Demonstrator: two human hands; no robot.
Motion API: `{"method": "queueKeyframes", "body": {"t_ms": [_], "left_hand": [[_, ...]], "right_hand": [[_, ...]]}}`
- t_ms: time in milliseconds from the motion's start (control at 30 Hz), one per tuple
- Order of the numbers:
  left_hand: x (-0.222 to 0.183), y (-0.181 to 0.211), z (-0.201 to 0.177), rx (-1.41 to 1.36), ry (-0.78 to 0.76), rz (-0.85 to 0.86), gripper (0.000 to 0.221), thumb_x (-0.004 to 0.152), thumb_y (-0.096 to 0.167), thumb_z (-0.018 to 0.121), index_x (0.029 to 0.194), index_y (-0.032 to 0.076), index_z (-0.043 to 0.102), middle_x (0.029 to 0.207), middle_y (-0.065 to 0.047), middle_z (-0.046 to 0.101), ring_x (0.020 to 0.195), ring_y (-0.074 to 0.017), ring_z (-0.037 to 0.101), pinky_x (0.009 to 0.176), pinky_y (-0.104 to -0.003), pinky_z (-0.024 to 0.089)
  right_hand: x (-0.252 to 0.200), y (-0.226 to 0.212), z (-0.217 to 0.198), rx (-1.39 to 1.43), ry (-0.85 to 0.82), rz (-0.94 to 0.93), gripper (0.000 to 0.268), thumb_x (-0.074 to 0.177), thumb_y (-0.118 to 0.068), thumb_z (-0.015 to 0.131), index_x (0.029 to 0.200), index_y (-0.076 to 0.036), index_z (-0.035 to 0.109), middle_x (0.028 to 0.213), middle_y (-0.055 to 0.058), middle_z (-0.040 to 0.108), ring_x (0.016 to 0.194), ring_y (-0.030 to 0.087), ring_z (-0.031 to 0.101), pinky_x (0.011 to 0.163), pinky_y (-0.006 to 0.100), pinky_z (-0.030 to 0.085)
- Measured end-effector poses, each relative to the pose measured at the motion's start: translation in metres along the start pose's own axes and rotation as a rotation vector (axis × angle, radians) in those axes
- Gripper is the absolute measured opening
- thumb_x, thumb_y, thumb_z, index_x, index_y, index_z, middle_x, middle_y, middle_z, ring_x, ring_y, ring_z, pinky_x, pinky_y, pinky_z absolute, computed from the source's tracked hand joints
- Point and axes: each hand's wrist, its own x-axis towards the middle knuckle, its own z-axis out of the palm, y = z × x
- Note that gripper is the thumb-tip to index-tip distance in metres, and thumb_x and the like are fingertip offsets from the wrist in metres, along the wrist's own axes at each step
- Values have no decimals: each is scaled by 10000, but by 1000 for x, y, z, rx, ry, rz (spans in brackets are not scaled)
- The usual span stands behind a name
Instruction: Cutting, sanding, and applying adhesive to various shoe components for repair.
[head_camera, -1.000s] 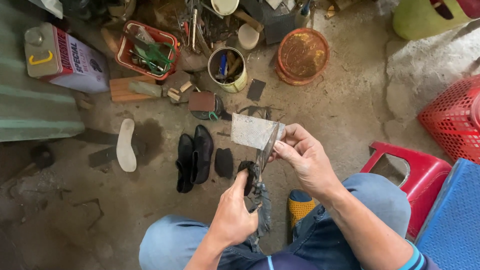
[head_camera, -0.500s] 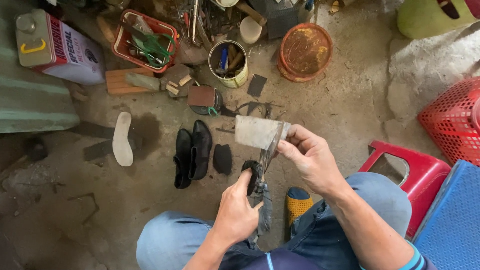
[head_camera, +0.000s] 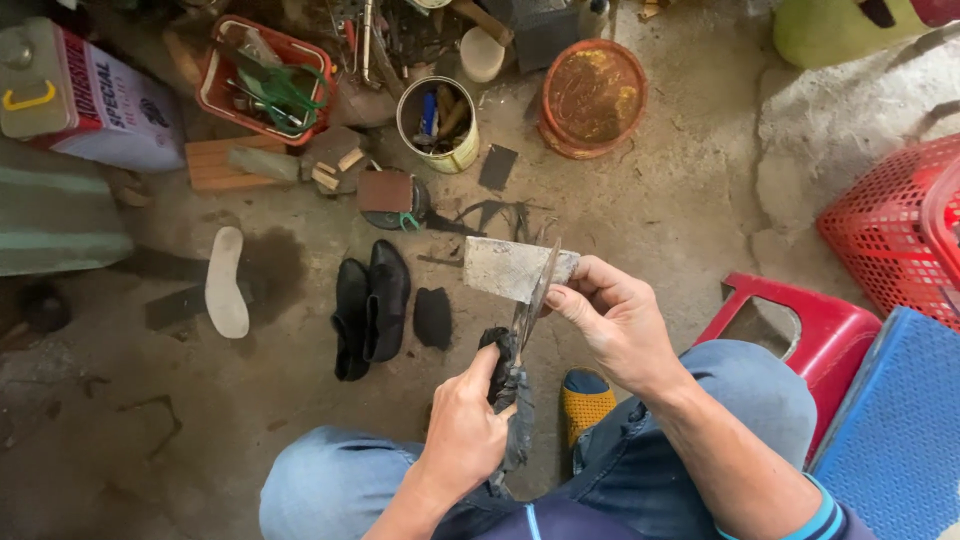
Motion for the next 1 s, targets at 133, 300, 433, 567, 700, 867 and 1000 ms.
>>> {"method": "queueKeyframes", "body": {"t_ms": [133,300,433,567,700,867,1000], "left_hand": [[-3,2,2,-71,74,94,337,820,137,810,1070,88,589,710,-69,572,629,-281,363,555,-395,396],[0,8,2,-192,-5,0,264,809,-23,695,1037,85,617,793,-43,657,719,-181,329,617,-293,470],[3,29,-10,-329,-168,-224,488,859,29,623,1336,114,564,861,-123,626,579,-175,421,904,-529,694],[2,8,8,-250,-89,-128,455,838,-45,498,1273,69,576,698,-128,482,529,-188,341,695,-517,548],[0,-8,20,-173,-8,18,207,856,-64,573,1013,70,570,604,-65,332,531,-169,218,512,-409,226],[1,-7,23,-163,24,29,220,840,-40,655,1027,56,589,637,-62,388,633,-171,241,515,-385,264],[4,-2,21,-143,-2,-16,299,824,38,785,1039,105,588,699,-78,538,596,-255,332,560,-362,379]], "right_hand": [[0,-1,-4,8,-7,-1,180,981,-110,655,1115,2,698,1043,97,758,925,164,714,864,312,632],[0,4,-10,-19,-60,16,195,984,-115,647,1130,8,686,1032,94,746,907,162,709,858,308,636],[-4,5,-10,-30,-120,67,190,982,-121,653,1112,5,711,990,79,748,891,150,706,842,295,616],[-5,5,-11,-40,-90,56,191,982,-97,647,1129,11,701,992,84,749,893,149,703,843,288,609],[-6,18,-14,-52,-67,69,188,984,-115,658,1122,2,707,999,56,743,890,108,669,816,262,586],[1,13,-19,-63,-65,130,116,965,-135,695,1012,-33,725,940,24,740,871,88,655,814,249,551],[2,19,-20,-10,-49,130,195,976,-149,662,1110,-10,691,1005,78,746,916,145,694,846,304,622]]}}
